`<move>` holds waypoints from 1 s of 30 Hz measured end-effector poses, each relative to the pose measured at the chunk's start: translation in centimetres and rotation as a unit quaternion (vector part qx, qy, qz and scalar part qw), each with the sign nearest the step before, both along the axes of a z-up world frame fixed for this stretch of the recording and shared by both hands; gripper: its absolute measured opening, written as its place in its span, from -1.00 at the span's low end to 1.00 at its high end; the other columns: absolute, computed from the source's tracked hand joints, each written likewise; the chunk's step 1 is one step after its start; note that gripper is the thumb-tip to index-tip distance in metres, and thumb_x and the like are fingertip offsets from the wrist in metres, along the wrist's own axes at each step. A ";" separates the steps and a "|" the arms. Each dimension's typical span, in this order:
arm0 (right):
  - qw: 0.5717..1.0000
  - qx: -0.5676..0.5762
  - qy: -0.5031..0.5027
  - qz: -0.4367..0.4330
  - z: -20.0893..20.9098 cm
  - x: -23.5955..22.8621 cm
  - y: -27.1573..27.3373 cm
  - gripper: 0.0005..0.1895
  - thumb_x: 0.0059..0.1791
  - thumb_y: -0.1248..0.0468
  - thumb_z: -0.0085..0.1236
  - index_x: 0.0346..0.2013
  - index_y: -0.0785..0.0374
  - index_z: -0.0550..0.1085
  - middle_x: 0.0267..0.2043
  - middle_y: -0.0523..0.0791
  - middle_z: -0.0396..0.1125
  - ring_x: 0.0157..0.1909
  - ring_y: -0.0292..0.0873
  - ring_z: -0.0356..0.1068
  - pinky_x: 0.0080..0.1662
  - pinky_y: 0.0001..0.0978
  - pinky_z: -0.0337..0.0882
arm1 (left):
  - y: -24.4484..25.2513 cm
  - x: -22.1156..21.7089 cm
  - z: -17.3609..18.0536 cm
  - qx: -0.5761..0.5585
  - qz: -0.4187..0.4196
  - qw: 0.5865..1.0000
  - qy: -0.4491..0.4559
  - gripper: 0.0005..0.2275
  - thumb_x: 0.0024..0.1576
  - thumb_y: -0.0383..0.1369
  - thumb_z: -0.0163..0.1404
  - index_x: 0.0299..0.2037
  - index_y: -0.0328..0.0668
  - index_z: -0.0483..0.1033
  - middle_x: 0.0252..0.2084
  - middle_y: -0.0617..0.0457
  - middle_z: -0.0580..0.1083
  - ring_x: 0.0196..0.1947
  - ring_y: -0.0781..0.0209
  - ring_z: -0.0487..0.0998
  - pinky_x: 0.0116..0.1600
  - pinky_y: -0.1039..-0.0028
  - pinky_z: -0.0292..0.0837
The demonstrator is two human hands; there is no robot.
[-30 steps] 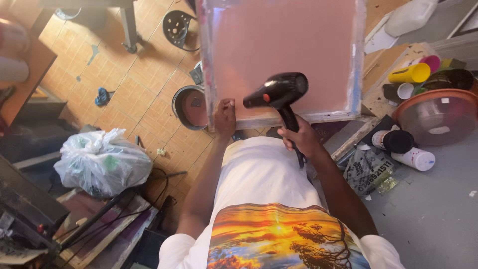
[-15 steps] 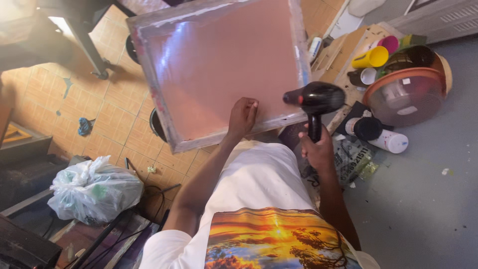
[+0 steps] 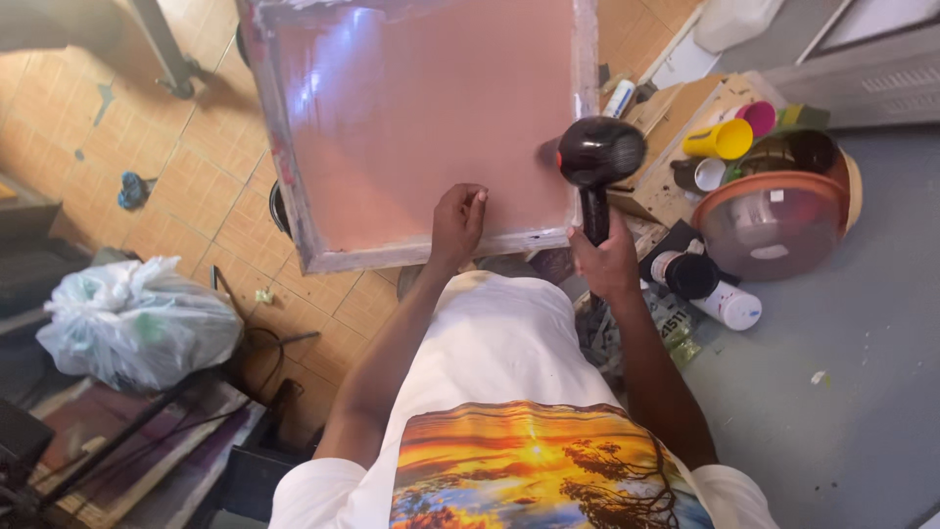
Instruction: The person uses a hair dryer to dry a pink-painted rectangular surface. They move the hair dryer back and forth across the surface while occasionally touching it with their left hand to check the drying progress.
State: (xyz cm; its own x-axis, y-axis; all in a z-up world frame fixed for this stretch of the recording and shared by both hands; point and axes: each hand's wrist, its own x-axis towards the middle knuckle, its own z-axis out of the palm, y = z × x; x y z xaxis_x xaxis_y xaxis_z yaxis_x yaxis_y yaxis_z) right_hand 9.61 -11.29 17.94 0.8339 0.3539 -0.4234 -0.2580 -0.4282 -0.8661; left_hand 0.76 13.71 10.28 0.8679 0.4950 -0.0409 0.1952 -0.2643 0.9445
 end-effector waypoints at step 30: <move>0.968 -0.005 -0.050 0.244 3.2 -5.3 27.7 -0.82 -0.04 0.36 0.12 -0.16 0.21 0.36 -0.72 -0.03 0.27 -0.69 -0.13 0.32 -0.54 -0.31 0.31 | 21.5 -15.2 -3.4 0.156 0.147 0.973 -0.080 -0.86 0.29 -0.36 -0.06 -0.22 -0.20 0.54 -0.36 -0.14 0.51 -0.31 -0.21 0.55 -0.08 0.16 0.42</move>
State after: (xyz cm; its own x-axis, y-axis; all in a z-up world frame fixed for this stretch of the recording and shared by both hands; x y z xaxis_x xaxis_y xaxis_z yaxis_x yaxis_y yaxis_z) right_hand 4.33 16.42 21.12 0.6048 0.7127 -0.3554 0.0623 -0.4873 -0.8710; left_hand -14.43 35.18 6.85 0.6699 0.6892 0.2760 0.1624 -0.4988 0.8514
